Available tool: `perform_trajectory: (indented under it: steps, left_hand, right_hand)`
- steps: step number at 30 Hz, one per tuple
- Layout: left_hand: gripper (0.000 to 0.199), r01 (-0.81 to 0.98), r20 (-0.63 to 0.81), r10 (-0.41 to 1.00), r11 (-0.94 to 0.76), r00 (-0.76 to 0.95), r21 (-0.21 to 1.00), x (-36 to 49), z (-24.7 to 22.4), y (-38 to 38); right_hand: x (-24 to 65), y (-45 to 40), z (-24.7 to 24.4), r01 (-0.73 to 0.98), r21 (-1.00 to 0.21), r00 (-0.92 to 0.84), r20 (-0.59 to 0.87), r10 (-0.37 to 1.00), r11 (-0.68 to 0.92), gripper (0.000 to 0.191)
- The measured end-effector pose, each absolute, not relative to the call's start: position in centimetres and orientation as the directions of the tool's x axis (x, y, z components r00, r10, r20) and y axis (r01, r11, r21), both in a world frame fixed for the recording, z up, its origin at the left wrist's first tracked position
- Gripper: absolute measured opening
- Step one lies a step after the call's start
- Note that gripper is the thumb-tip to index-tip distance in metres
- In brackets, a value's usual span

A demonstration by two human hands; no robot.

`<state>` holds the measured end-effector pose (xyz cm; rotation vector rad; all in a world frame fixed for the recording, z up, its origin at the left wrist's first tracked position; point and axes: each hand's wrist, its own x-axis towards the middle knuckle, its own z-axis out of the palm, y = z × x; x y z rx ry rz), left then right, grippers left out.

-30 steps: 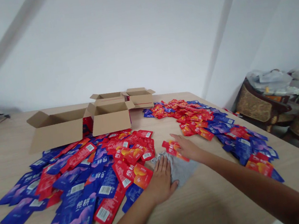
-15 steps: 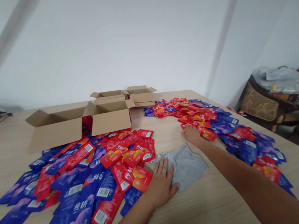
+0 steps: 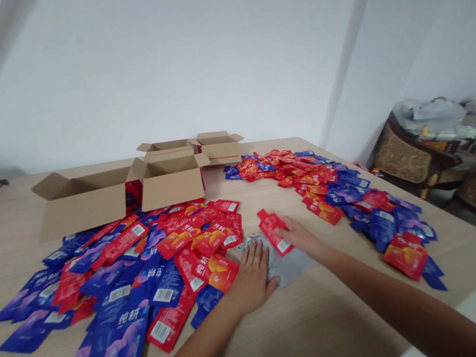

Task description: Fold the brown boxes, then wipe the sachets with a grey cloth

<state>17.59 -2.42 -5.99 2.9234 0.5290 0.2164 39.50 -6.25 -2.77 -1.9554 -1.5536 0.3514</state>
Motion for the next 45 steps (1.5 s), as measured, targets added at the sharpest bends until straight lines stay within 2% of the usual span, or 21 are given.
perform_trajectory:
  steps: [3,6,11,16,23,25,27,29,31,34,38,43,45]
  left_hand:
    - [0.073,0.325,0.12,0.347,-0.93,0.93,0.169,17.6,-6.2,-2.3]
    - [0.07,0.318,0.127,0.337,-0.936,0.933,0.154,17.6,-6.3,-2.3]
    - [0.071,0.324,0.149,0.347,-0.932,0.926,0.161,17.7,-6.6,-2.2]
    - [0.073,0.333,0.139,0.356,-0.929,0.924,0.164,17.7,-6.7,-2.3]
    - [0.072,0.35,0.095,0.369,-0.922,0.925,0.167,17.7,-5.7,-2.6]
    - [0.072,0.353,0.085,0.37,-0.921,0.925,0.166,17.8,-5.4,-2.7]
    - [0.073,0.353,0.093,0.371,-0.921,0.924,0.165,17.8,-5.3,-2.7]
    - [0.073,0.351,0.103,0.37,-0.922,0.923,0.166,17.8,-5.4,-2.7]
    - [0.073,0.348,0.109,0.368,-0.923,0.923,0.165,17.8,-5.6,-2.6]
    - [0.072,0.336,0.132,0.357,-0.929,0.925,0.157,17.7,-6.1,-2.5]
    - [0.07,0.332,0.147,0.353,-0.931,0.924,0.151,17.6,-6.3,-2.4]
    - [0.071,0.344,0.117,0.362,-0.927,0.925,0.147,17.7,-5.7,-2.6]
    - [0.071,0.343,0.103,0.359,-0.928,0.928,0.145,17.7,-5.5,-2.6]
  right_hand:
    - [38.1,-8.5,-5.6,0.87,-0.471,0.269,0.21,0.94,-0.144,0.019]
    - [40.1,-10.0,-6.2,0.924,-0.338,0.28,0.274,0.92,-0.181,0.017]
    - [40.5,-9.5,-4.7,0.922,-0.341,0.264,0.203,0.943,-0.185,0.017]
    - [36.7,-8.8,-4.7,0.961,-0.169,0.254,0.228,0.94,-0.219,0.035]
    - [40.4,-9.2,-1.3,0.919,-0.049,0.395,0.117,0.911,-0.392,0.034]
    - [40.2,-8.9,0.2,0.928,-0.039,0.373,0.113,0.921,-0.371,0.033]
    - [38.8,-8.5,1.0,0.956,-0.081,0.289,0.096,0.953,-0.282,0.034]
    - [36.9,-8.2,0.9,0.975,-0.133,0.189,0.087,0.978,-0.177,0.036]
    - [35.5,-8.1,-0.1,0.981,-0.113,0.169,0.131,0.977,-0.155,0.037]
    - [35.0,-8.3,-2.4,0.962,-0.013,0.268,0.228,0.936,-0.273,0.036]
    - [36.6,-8.5,-4.6,0.939,0.039,0.319,0.279,0.906,-0.343,0.037]
    - [39.5,-8.1,-4.0,0.916,0.185,0.319,0.201,0.926,-0.356,0.031]
    - [41.0,-7.9,-2.8,0.906,0.191,0.357,0.132,0.925,-0.377,0.027]
